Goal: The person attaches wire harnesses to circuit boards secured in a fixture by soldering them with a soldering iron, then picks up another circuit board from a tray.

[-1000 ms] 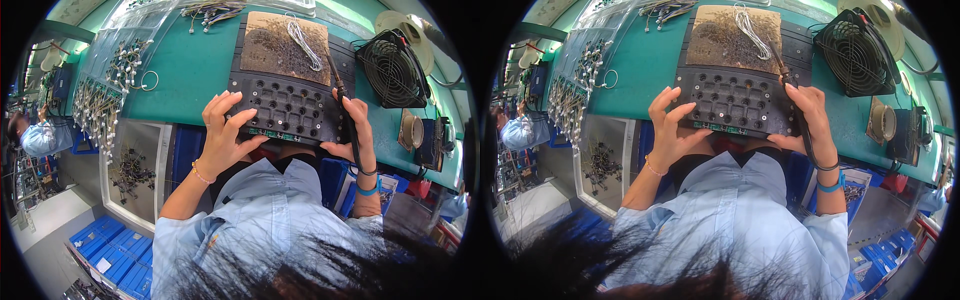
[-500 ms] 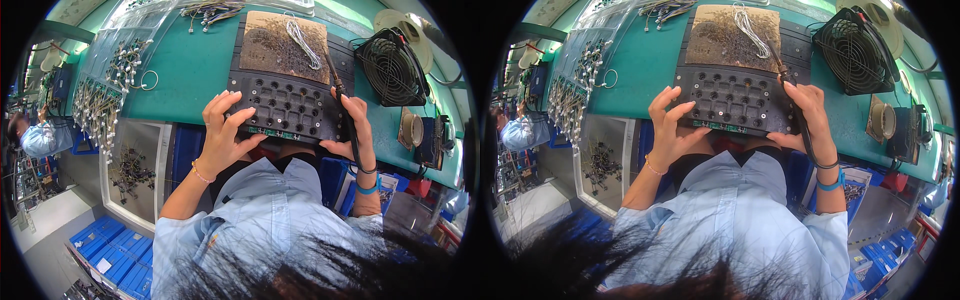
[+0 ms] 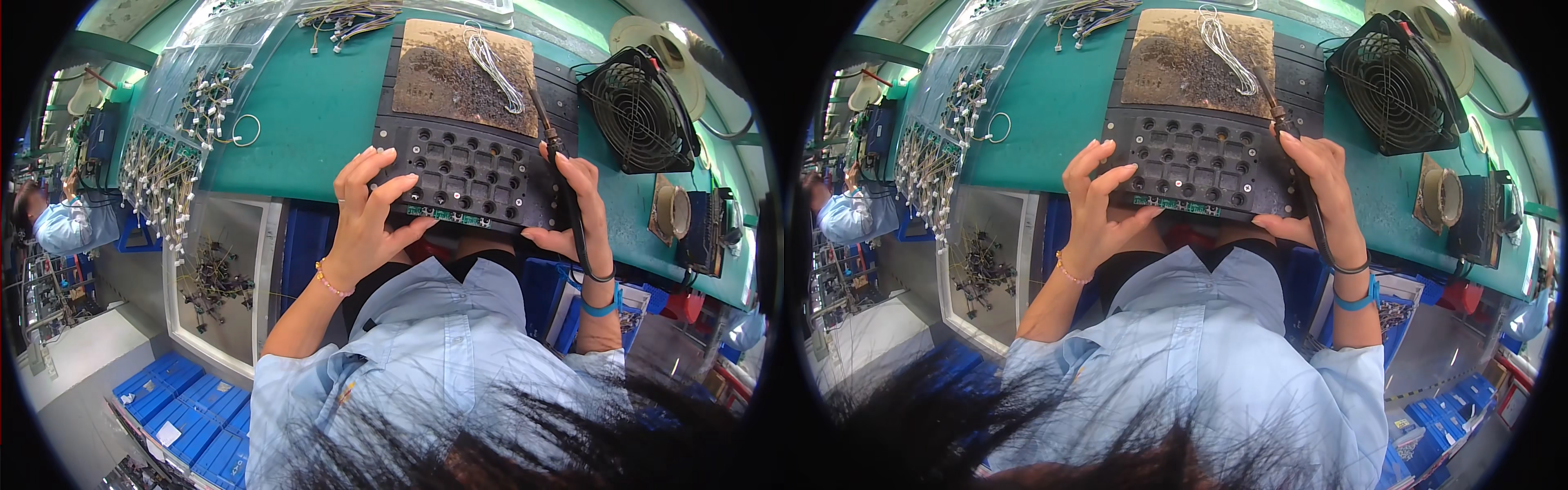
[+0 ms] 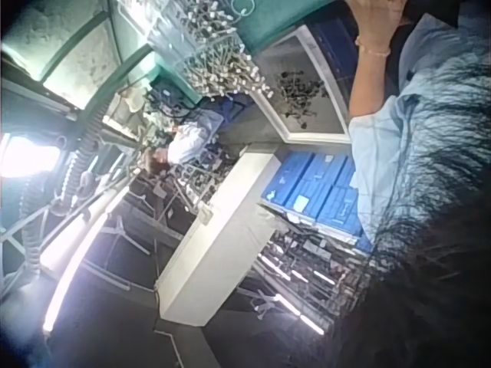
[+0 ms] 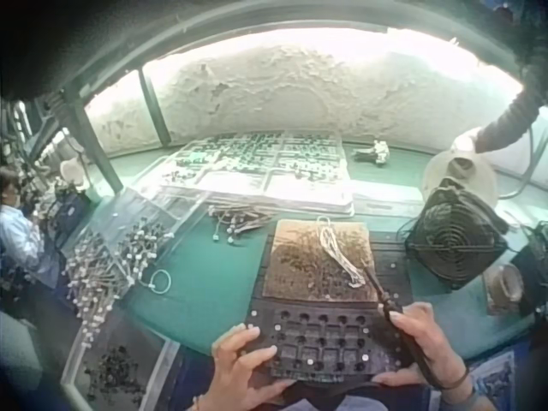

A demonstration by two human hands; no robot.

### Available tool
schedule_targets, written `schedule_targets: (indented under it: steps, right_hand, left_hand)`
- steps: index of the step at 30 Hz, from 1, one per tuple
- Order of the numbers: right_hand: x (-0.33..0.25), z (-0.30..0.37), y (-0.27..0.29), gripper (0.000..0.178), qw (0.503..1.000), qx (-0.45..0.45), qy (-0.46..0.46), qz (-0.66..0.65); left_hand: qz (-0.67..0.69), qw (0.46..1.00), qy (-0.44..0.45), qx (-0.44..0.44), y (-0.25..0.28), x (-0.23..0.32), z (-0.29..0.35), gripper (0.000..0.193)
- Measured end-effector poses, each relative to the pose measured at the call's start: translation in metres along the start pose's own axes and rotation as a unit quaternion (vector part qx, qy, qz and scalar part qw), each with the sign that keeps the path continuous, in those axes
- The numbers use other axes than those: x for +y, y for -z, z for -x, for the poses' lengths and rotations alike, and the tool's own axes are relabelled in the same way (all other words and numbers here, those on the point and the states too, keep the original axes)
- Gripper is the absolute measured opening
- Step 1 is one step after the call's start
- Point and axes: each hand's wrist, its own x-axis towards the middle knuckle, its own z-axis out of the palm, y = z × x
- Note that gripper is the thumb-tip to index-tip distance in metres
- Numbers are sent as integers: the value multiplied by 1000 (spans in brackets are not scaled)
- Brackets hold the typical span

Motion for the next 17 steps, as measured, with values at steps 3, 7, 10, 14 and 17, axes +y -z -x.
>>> schedule_targets:
  steps: [3,7,10,14,17]
  right_hand:
    - [1,0,0,97,999,39,3,-16]
    - [1,7,3,95,1000,-6,2,7]
    - [4,9,2,86,998,61,-14,-16]
    - [13,25,-3,75,993,93,-21,-74]
    - [26,31,-8,77,971,189,-61,-131]
  left_hand:
    - [-13,999,7,-37,-2,-2,2,58]
    - [11,1000,-19,16,-1,1,2,55]
    - [-12,999,-15,35,20,-8,-11,53]
    - [-63,996,39,41,57,-21,-26,49]
    - [-77,991,113,3,78,-39,-50,47]
